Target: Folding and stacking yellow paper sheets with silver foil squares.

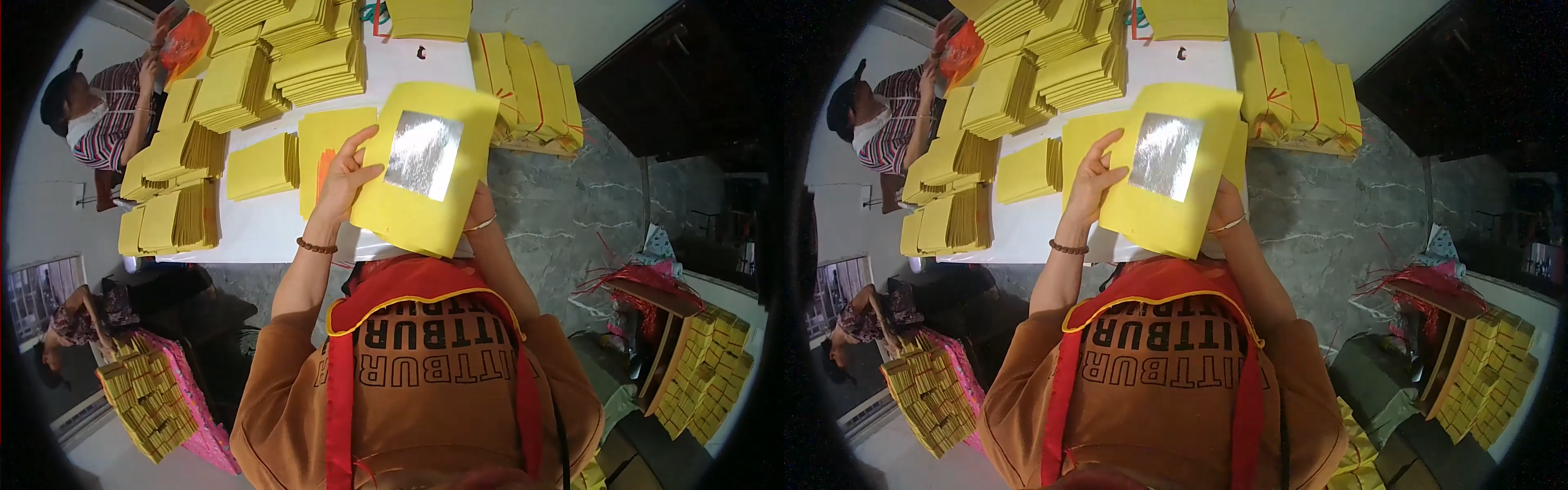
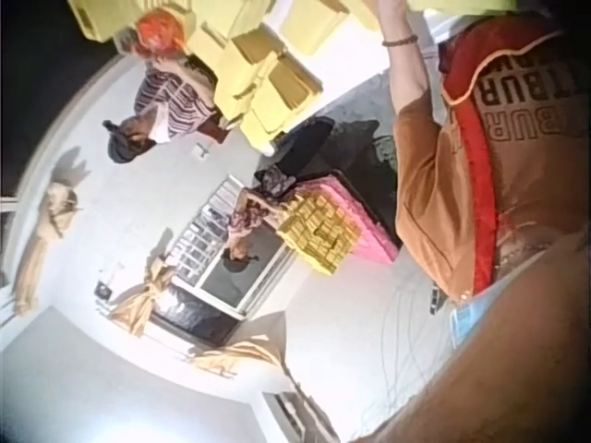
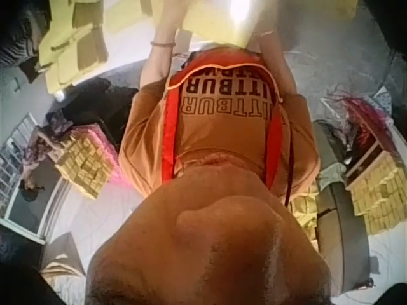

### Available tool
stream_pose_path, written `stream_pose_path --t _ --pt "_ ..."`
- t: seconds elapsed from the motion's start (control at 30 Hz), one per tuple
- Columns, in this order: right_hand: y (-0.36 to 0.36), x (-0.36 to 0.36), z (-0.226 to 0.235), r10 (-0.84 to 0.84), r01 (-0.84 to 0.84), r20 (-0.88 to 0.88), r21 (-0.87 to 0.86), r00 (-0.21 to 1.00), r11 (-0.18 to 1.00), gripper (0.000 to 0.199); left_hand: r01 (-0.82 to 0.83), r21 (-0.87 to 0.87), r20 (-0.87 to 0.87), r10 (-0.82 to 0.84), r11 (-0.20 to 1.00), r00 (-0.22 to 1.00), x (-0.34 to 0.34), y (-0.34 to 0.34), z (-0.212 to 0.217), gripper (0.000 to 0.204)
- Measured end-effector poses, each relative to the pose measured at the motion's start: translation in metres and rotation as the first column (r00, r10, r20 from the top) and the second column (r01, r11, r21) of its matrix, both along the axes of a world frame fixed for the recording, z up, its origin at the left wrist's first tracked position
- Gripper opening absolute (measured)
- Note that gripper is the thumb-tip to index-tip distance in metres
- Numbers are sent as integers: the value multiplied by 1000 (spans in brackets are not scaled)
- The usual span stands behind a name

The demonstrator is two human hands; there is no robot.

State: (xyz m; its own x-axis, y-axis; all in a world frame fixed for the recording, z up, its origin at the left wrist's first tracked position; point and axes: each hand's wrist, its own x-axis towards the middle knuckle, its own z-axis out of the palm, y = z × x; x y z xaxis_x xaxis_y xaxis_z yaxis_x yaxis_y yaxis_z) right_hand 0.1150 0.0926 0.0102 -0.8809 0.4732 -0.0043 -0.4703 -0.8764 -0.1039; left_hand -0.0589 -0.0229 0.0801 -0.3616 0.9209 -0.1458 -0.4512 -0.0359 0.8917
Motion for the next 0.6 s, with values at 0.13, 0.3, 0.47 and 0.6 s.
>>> stream_pose_path --t 0.13,0.3,0.47,0.6 --pt "3 3 -7 46 -47 148 -1 988 999 28 9 -18 -41 -9 1000 999 -2 -3 -7 58" --pt "3 3 -6 63 -60 149 -23 987 998 27 9 -33 -49 -10 999 999 -3 -5 -5 60" --pt "2 7 -6 36 -36 161 -5 986 999 27 -107 -85 -146 93 991 985 -3 -5 -15 62" --pt "4 10 -6 57 -57 76 -6 995 998 29 37 -85 195 -19 996 981 -1 -6 -16 61"
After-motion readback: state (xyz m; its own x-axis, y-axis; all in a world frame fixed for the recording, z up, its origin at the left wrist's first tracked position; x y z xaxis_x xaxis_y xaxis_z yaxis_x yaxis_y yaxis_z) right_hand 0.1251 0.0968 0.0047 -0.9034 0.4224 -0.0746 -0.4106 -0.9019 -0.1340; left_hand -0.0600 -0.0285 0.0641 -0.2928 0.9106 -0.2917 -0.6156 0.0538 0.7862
